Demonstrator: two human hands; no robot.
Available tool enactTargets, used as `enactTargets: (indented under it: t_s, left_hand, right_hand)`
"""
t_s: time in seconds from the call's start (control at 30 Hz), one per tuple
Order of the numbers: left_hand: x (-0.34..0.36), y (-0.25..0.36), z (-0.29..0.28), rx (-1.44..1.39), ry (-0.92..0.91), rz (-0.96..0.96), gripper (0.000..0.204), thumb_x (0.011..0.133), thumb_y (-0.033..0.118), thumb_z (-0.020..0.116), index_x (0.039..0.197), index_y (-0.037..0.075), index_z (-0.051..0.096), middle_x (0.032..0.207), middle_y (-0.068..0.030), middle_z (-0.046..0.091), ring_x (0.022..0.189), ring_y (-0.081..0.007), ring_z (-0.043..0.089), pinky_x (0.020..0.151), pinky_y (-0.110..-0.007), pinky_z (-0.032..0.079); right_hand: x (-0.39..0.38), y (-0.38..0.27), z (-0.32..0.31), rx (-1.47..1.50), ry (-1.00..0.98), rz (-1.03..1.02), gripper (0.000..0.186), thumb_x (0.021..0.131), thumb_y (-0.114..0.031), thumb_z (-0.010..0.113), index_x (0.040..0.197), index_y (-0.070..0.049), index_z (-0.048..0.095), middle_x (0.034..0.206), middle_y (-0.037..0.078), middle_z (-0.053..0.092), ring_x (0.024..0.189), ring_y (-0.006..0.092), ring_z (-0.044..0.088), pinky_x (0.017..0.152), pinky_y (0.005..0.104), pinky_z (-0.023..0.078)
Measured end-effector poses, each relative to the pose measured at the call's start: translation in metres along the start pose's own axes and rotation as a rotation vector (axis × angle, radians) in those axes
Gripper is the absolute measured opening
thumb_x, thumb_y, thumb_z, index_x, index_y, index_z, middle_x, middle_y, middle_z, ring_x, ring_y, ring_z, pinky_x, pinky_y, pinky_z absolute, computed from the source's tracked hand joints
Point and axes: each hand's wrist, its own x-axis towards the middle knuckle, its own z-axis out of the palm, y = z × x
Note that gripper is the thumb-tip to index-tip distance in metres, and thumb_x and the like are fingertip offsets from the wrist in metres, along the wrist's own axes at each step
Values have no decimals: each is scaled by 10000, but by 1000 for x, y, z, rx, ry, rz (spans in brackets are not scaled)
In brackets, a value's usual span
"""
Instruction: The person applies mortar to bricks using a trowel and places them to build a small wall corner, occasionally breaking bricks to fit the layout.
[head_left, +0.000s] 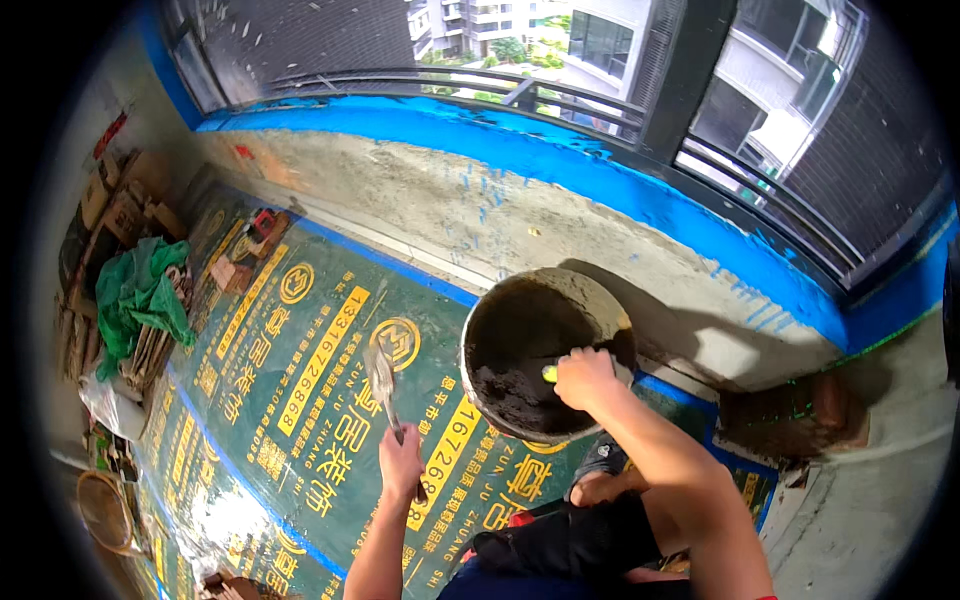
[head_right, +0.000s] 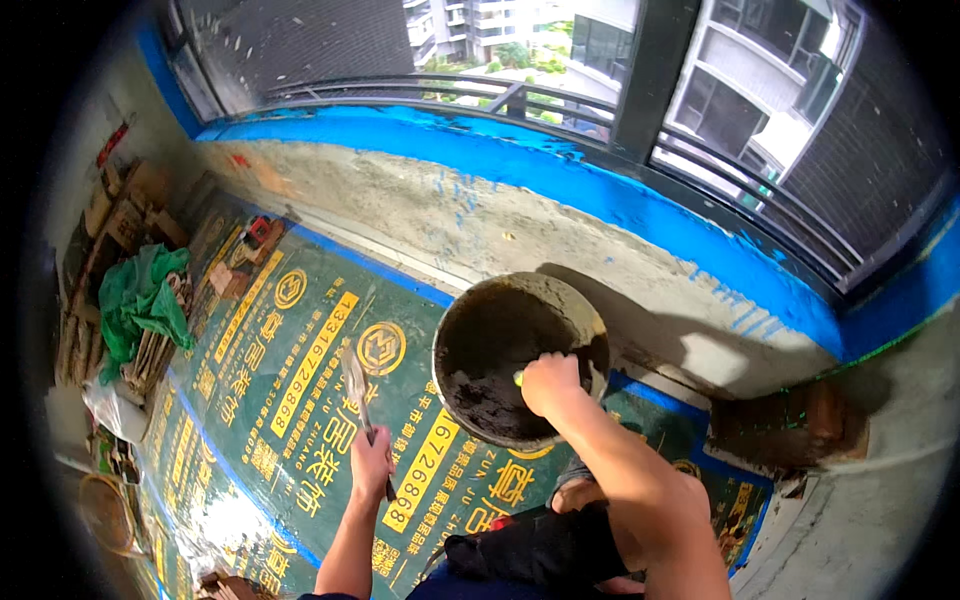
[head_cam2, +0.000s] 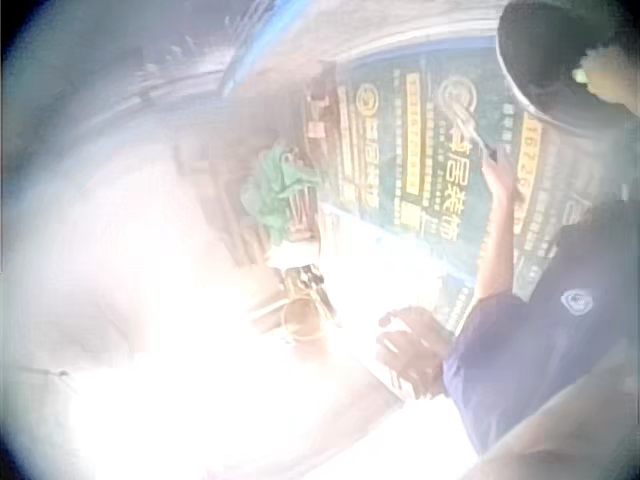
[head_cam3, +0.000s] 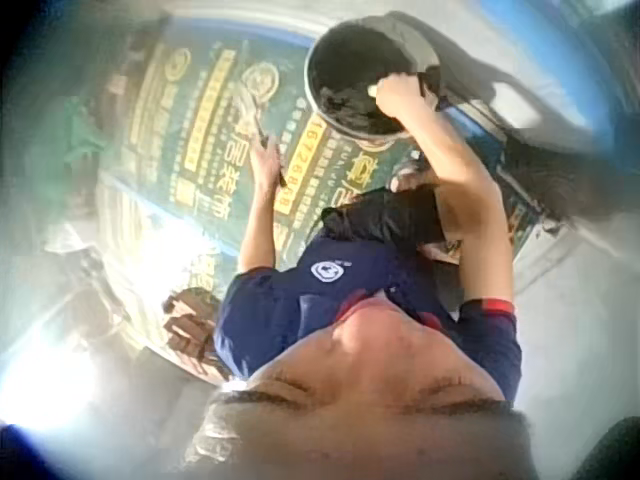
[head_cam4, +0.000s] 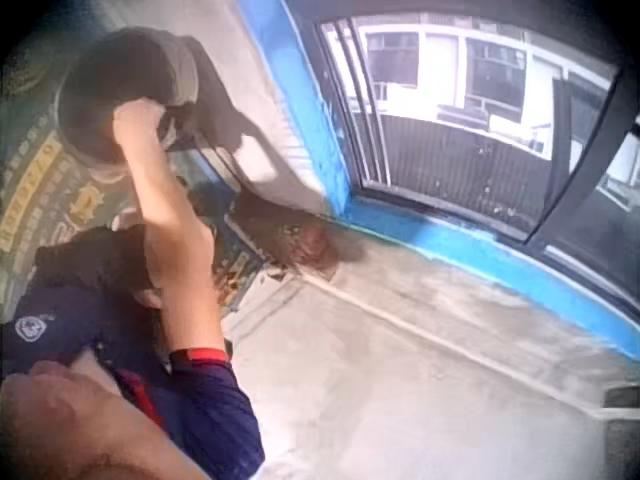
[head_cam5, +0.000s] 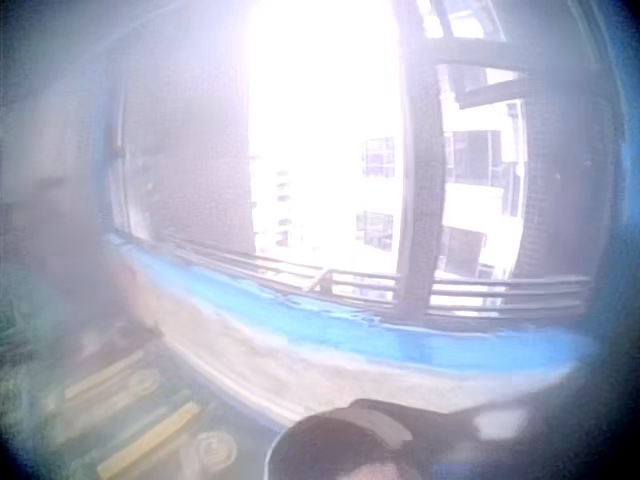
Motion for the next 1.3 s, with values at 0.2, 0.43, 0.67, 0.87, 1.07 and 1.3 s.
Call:
enactTargets:
  t_s: [0.2,0.43,0.67,0.87,1.07,1.3]
  left_hand:
    - [-40,11,1,-276,-230,-177,181,1001,189,533,1087,49,457,568,17,389,401,-82,379,359,-239,338]
    - [-10,46,67,-256,-267,-87,193,1001,208,552,1034,40,462,646,0,465,489,-82,442,425,-244,387]
    - [11,30,102,-62,-96,32,207,977,211,591,958,73,437,639,14,469,474,-59,441,407,-224,392]
    - [7,30,112,-84,-84,-33,222,976,222,597,973,73,432,671,1,476,494,-75,460,420,-238,402]
    - [3,28,104,-58,-118,17,212,997,221,570,983,73,420,665,9,469,492,-60,446,420,-221,407]
    - [-14,55,79,-174,-163,40,190,1013,226,534,959,71,439,607,8,442,447,-79,426,398,-229,365]
  right_hand:
    - [32,-4,-50,-120,-381,-17,293,805,-192,633,1049,-74,745,1107,132,713,1023,302,686,804,386,538]
    - [38,11,-78,-702,202,-38,147,841,-171,642,929,-126,751,918,25,740,825,205,711,623,390,493]
    - [58,34,9,-65,-30,-72,184,819,-95,574,888,-21,728,897,178,723,832,322,719,741,431,563]
    - [71,35,16,414,-355,183,313,797,-151,618,1018,59,689,1059,255,684,1001,401,668,854,473,546]
    - [46,34,13,547,-259,65,376,756,-249,661,1030,6,688,1043,218,691,989,383,665,850,451,544]
    - [17,60,-9,706,-133,-74,432,673,-314,702,988,-20,683,874,208,690,824,388,663,735,448,531]
